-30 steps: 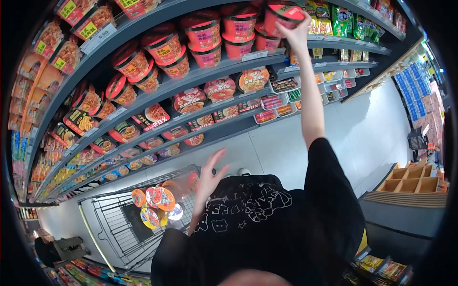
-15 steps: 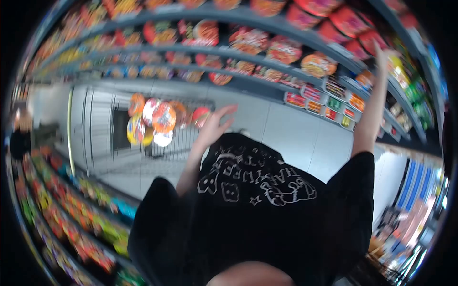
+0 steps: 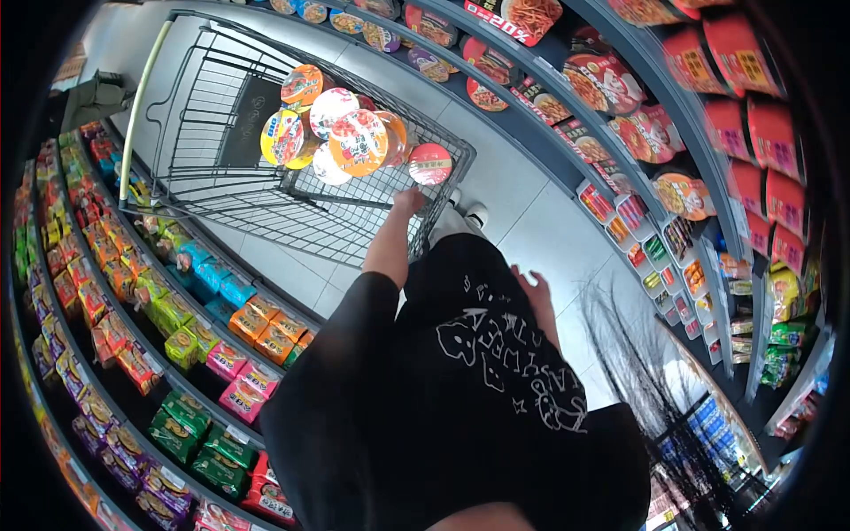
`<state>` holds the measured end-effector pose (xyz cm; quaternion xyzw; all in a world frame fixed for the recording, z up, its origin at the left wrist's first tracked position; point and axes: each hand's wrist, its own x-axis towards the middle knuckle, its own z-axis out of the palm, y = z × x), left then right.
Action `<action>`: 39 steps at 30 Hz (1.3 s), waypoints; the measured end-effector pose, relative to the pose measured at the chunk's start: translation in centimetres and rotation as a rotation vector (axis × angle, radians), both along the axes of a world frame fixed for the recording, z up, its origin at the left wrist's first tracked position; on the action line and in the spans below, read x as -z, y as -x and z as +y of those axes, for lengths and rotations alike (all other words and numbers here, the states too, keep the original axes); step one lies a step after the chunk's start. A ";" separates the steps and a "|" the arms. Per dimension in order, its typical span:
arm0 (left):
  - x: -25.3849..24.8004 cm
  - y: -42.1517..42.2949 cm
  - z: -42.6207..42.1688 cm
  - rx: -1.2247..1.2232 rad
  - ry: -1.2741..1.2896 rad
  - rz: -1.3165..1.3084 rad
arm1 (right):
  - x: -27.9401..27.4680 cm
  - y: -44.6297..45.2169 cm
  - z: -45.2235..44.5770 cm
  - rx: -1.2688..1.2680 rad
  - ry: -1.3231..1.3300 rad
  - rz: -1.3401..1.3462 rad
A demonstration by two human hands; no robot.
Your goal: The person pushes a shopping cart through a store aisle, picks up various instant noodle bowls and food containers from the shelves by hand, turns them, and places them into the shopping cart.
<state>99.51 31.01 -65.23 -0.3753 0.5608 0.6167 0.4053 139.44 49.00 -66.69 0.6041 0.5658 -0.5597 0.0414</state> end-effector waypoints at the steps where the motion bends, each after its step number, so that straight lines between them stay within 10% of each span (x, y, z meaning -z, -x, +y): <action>1: 1.1 0.1 0.7 -0.004 -0.004 -0.006 | -3.7 1.0 -0.7 -0.256 -0.010 0.229; 5: 3.9 0.9 3.6 0.008 -0.008 -0.067 | -12.4 5.6 0.2 -0.570 -0.104 0.269; 7: 2.3 0.5 4.4 -0.022 0.075 -0.015 | -15.8 9.5 0.6 0.969 0.578 0.517; 14: -3.6 -0.1 1.0 0.238 0.116 0.507 | -21.3 15.4 1.3 0.471 0.346 0.503; 22: -27.7 1.7 -4.6 0.649 -0.205 0.520 | -27.2 22.0 2.5 -0.113 0.043 0.722; 30: -36.8 4.8 2.2 0.953 -0.907 0.428 | -38.5 25.9 2.8 -0.373 0.686 1.317; 36: -40.0 1.7 10.7 0.497 -0.717 0.617 | -41.6 24.3 2.8 -0.206 0.428 1.365; 39: -39.6 1.3 11.6 0.516 -0.931 0.708 | -41.2 24.2 2.5 0.270 0.567 1.356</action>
